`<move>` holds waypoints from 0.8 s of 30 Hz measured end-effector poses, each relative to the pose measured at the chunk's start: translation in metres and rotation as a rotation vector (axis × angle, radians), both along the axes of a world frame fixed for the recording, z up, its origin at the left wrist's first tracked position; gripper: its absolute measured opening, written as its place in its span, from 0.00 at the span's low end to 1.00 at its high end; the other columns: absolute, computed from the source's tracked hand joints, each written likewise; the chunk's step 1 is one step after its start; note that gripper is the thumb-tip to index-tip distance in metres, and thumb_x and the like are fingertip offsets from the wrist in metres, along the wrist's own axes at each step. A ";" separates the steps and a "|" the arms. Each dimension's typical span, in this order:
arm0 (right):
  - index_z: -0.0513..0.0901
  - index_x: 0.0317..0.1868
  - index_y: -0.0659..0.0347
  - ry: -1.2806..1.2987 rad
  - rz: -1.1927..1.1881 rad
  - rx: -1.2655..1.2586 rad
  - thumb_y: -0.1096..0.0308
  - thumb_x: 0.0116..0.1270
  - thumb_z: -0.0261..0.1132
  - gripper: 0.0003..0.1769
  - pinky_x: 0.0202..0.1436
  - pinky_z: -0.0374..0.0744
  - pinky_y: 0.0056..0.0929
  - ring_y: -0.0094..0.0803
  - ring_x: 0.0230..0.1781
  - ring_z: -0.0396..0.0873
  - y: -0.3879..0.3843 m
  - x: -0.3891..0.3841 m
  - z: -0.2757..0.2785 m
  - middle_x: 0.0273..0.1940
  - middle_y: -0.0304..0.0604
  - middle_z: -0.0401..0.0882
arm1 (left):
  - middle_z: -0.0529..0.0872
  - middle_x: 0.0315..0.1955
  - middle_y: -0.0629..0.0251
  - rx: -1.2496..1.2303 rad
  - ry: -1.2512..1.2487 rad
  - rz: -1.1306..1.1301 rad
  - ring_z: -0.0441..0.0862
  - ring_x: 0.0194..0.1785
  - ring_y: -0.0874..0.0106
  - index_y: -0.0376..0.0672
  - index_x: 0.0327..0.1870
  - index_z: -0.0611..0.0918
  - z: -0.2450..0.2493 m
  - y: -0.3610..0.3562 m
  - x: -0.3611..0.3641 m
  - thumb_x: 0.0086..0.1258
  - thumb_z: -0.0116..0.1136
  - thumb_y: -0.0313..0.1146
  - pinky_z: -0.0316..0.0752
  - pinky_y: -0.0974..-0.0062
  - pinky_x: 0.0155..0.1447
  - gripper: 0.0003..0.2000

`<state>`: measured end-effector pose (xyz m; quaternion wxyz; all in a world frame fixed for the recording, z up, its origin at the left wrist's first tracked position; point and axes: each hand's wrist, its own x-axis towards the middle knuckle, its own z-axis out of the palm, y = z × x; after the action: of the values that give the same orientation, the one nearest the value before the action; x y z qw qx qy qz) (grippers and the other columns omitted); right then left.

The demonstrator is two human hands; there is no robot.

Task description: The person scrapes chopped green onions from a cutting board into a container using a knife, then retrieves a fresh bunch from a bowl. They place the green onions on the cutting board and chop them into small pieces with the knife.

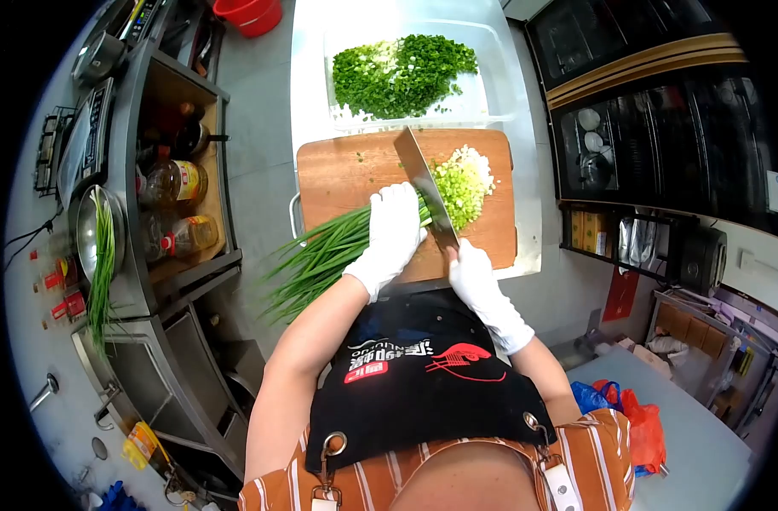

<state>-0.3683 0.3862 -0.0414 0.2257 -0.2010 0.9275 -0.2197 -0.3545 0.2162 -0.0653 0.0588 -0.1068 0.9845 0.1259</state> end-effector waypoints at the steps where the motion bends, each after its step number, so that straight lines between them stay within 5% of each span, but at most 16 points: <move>1: 0.75 0.35 0.70 -0.001 -0.028 -0.009 0.68 0.69 0.60 0.11 0.32 0.76 0.50 0.63 0.30 0.79 -0.008 -0.005 -0.003 0.25 0.65 0.78 | 0.75 0.42 0.57 -0.004 0.005 -0.003 0.73 0.48 0.62 0.31 0.59 0.70 0.001 0.000 -0.002 0.46 0.75 0.48 0.66 0.64 0.53 0.42; 7: 0.78 0.40 0.71 -0.104 -0.147 -0.169 0.65 0.70 0.59 0.14 0.41 0.80 0.46 0.58 0.38 0.82 0.003 -0.015 -0.017 0.33 0.64 0.82 | 0.74 0.46 0.52 0.054 -0.019 0.001 0.73 0.49 0.60 0.27 0.65 0.66 0.000 -0.006 0.004 0.45 0.75 0.52 0.67 0.62 0.56 0.50; 9: 0.79 0.43 0.72 -0.176 -0.225 -0.281 0.65 0.70 0.59 0.15 0.43 0.80 0.43 0.57 0.40 0.83 0.007 -0.017 -0.021 0.36 0.64 0.83 | 0.73 0.50 0.49 0.172 0.162 -0.010 0.72 0.52 0.57 0.24 0.68 0.61 0.008 -0.012 0.010 0.41 0.75 0.59 0.66 0.59 0.59 0.58; 11: 0.81 0.46 0.67 -0.293 -0.266 -0.236 0.67 0.71 0.59 0.11 0.26 0.71 0.28 0.23 0.22 0.72 0.010 -0.020 -0.022 0.22 0.38 0.77 | 0.72 0.55 0.46 0.209 -0.034 -0.018 0.71 0.57 0.54 0.23 0.69 0.58 0.014 -0.017 0.014 0.36 0.74 0.64 0.62 0.55 0.66 0.64; 12: 0.81 0.45 0.66 -0.300 -0.267 -0.264 0.67 0.72 0.59 0.11 0.24 0.68 0.24 0.18 0.21 0.67 0.010 -0.020 -0.023 0.21 0.34 0.73 | 0.72 0.56 0.46 0.142 -0.018 -0.031 0.70 0.60 0.53 0.23 0.70 0.58 0.015 -0.019 0.018 0.35 0.75 0.64 0.59 0.55 0.69 0.65; 13: 0.81 0.45 0.66 -0.302 -0.266 -0.265 0.67 0.72 0.59 0.11 0.24 0.68 0.24 0.18 0.21 0.67 0.010 -0.021 -0.021 0.21 0.34 0.73 | 0.71 0.57 0.46 0.075 0.000 -0.041 0.68 0.63 0.52 0.23 0.70 0.58 0.016 -0.019 0.021 0.34 0.75 0.64 0.57 0.54 0.71 0.65; 15: 0.80 0.45 0.68 -0.352 -0.277 -0.184 0.64 0.71 0.58 0.14 0.44 0.78 0.40 0.57 0.41 0.82 0.006 -0.023 -0.012 0.37 0.63 0.83 | 0.71 0.58 0.46 0.082 -0.012 -0.029 0.66 0.65 0.52 0.24 0.70 0.58 0.014 -0.014 0.023 0.32 0.76 0.64 0.52 0.53 0.74 0.66; 24: 0.76 0.38 0.70 -0.137 -0.164 -0.173 0.66 0.70 0.60 0.12 0.37 0.77 0.47 0.63 0.37 0.80 0.015 -0.012 0.018 0.30 0.66 0.80 | 0.73 0.48 0.54 -0.008 0.015 -0.025 0.71 0.52 0.60 0.26 0.67 0.63 0.002 -0.009 0.023 0.46 0.74 0.47 0.65 0.62 0.60 0.49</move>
<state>-0.3800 0.4012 -0.0234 0.2515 -0.1280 0.9009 -0.3297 -0.3316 0.2071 -0.0629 0.0525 -0.0937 0.9867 0.1222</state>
